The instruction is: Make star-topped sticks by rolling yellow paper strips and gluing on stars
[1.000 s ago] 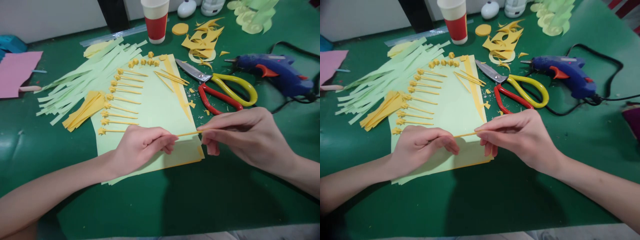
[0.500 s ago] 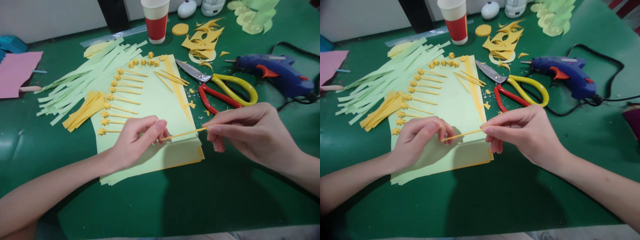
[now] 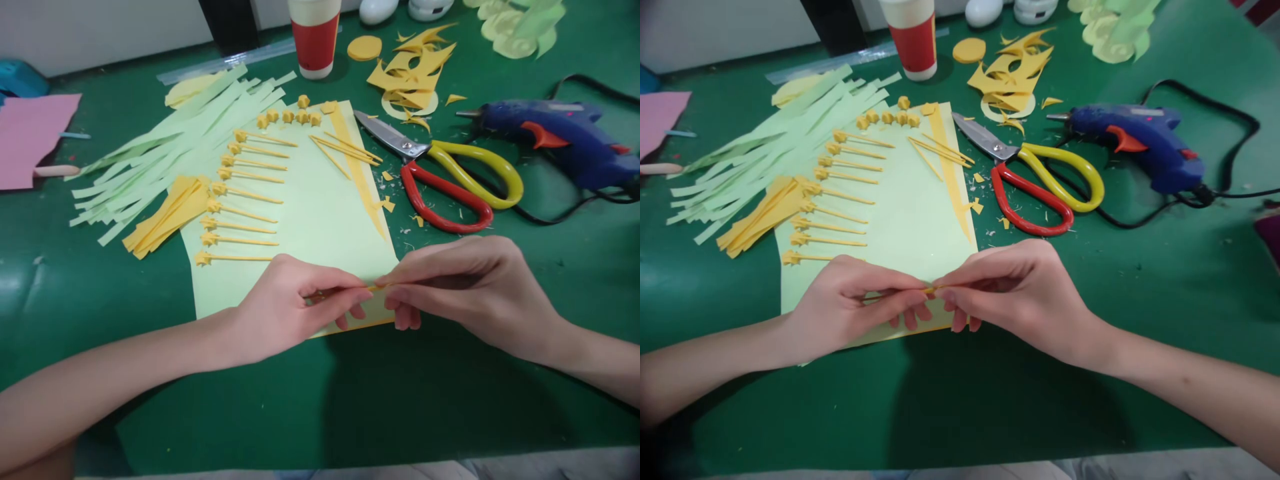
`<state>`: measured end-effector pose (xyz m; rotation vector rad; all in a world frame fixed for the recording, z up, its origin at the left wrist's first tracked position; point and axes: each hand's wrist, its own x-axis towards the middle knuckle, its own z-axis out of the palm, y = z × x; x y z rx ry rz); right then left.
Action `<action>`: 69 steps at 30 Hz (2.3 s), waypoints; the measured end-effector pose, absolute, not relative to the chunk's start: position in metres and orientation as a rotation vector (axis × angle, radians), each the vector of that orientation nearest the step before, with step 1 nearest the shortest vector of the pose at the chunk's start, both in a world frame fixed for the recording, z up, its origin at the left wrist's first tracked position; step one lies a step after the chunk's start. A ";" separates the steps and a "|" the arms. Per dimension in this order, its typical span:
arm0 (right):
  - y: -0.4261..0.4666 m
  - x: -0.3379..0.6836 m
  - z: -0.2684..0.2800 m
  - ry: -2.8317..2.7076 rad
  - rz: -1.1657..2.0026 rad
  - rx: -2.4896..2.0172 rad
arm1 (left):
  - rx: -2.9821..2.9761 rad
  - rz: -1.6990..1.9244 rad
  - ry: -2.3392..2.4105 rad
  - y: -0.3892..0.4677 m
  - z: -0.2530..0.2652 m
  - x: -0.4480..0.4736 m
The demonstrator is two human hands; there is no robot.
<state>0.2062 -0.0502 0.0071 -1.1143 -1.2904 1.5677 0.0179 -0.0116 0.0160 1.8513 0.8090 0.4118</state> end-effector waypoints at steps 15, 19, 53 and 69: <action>-0.052 0.209 0.002 -1.118 1.713 -1.133 | 1.834 0.585 0.839 -0.012 0.015 0.020; -0.054 0.209 0.002 -1.172 1.662 -1.107 | 1.796 0.552 0.845 -0.012 0.015 0.019; -0.054 0.208 0.009 -1.597 1.122 -1.135 | 1.579 0.478 0.783 -0.012 0.014 0.018; -0.051 0.215 0.012 -2.140 0.323 -1.099 | 1.476 0.443 0.790 -0.015 0.007 0.017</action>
